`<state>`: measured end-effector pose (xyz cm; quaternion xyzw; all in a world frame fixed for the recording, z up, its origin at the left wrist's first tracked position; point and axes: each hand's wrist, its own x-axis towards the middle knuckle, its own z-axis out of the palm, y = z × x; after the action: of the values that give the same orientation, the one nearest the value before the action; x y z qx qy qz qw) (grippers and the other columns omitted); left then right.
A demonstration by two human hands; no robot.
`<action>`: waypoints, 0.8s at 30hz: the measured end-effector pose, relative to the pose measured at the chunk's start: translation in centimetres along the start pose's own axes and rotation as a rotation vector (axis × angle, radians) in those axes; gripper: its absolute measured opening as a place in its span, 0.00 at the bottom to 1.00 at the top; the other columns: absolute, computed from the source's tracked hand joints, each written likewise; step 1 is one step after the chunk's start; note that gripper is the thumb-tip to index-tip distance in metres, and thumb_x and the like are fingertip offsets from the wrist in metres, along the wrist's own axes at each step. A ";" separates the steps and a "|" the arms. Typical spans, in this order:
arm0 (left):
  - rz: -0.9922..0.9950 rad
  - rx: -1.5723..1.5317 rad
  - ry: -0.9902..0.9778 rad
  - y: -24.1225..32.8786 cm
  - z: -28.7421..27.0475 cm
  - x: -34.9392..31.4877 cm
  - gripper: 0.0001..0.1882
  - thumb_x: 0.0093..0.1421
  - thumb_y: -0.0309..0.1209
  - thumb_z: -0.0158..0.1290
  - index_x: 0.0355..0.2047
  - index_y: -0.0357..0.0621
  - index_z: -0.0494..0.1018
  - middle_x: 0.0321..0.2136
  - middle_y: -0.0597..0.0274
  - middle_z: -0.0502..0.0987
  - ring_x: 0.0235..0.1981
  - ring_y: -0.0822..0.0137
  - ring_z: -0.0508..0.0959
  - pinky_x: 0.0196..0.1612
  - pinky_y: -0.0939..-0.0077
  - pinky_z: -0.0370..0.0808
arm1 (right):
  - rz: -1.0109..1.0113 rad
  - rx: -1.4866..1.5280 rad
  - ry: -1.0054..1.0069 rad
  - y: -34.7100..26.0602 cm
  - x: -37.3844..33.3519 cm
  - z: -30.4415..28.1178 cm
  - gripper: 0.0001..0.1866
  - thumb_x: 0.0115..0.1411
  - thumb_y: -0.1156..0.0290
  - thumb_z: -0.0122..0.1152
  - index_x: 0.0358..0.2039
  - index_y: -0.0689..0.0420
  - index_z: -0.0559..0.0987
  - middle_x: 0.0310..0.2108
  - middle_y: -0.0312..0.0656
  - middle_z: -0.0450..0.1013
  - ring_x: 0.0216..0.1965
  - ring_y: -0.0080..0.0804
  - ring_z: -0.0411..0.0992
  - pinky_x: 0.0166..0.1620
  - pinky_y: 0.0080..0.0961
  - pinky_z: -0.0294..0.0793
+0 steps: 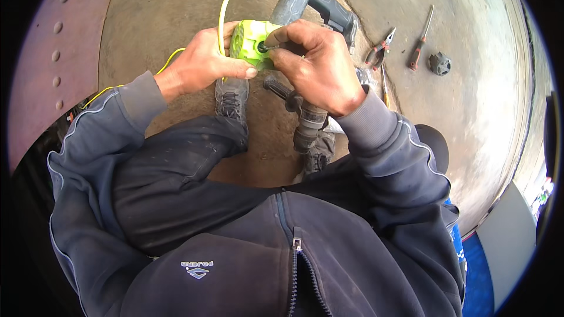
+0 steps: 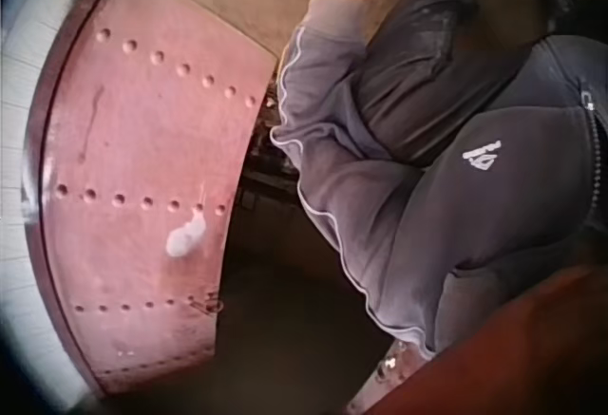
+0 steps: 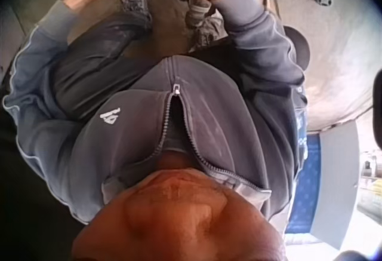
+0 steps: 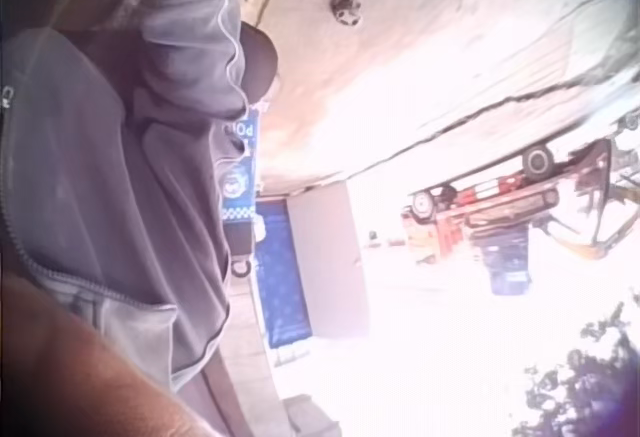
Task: The person sits on the ground and assembles a green power tool by inserting small metal parts into the body and tightening them with a screwdriver. They handle multiple small components and use a screwdriver to secure them.
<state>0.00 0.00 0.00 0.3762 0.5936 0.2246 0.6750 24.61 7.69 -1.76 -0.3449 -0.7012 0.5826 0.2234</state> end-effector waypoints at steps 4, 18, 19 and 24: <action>0.038 0.017 0.031 0.5 0.3 0.2 0.41 0.57 0.32 0.73 0.69 0.32 0.71 0.51 0.61 0.84 0.50 0.72 0.82 0.55 0.73 0.80 | 0.002 -0.043 -0.018 -0.4 0.5 -0.4 0.11 0.60 0.76 0.69 0.43 0.64 0.88 0.34 0.45 0.83 0.34 0.30 0.82 0.42 0.27 0.82; 0.014 0.044 0.030 0.8 0.1 0.7 0.38 0.57 0.37 0.74 0.65 0.35 0.73 0.50 0.63 0.83 0.50 0.73 0.81 0.57 0.72 0.78 | 0.071 -0.065 -0.089 -1.2 1.8 -1.2 0.15 0.59 0.72 0.67 0.45 0.64 0.89 0.37 0.52 0.84 0.39 0.41 0.84 0.47 0.36 0.83; 0.013 0.030 0.038 0.7 0.2 0.7 0.38 0.57 0.37 0.74 0.65 0.35 0.74 0.49 0.62 0.84 0.49 0.73 0.81 0.56 0.72 0.78 | 0.118 -0.045 -0.108 -1.3 1.9 -1.2 0.15 0.59 0.72 0.67 0.45 0.64 0.89 0.37 0.52 0.84 0.39 0.41 0.84 0.47 0.36 0.83; 0.001 0.086 0.054 1.0 -0.1 1.0 0.35 0.58 0.35 0.72 0.63 0.34 0.76 0.45 0.63 0.84 0.46 0.74 0.81 0.53 0.74 0.78 | -0.006 -0.140 -0.071 -0.7 2.5 -1.2 0.13 0.62 0.73 0.67 0.46 0.62 0.89 0.37 0.48 0.82 0.39 0.37 0.83 0.46 0.34 0.82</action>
<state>0.22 1.35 0.12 0.3988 0.6207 0.2092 0.6418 23.64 10.24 -1.01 -0.3367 -0.7487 0.5433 0.1755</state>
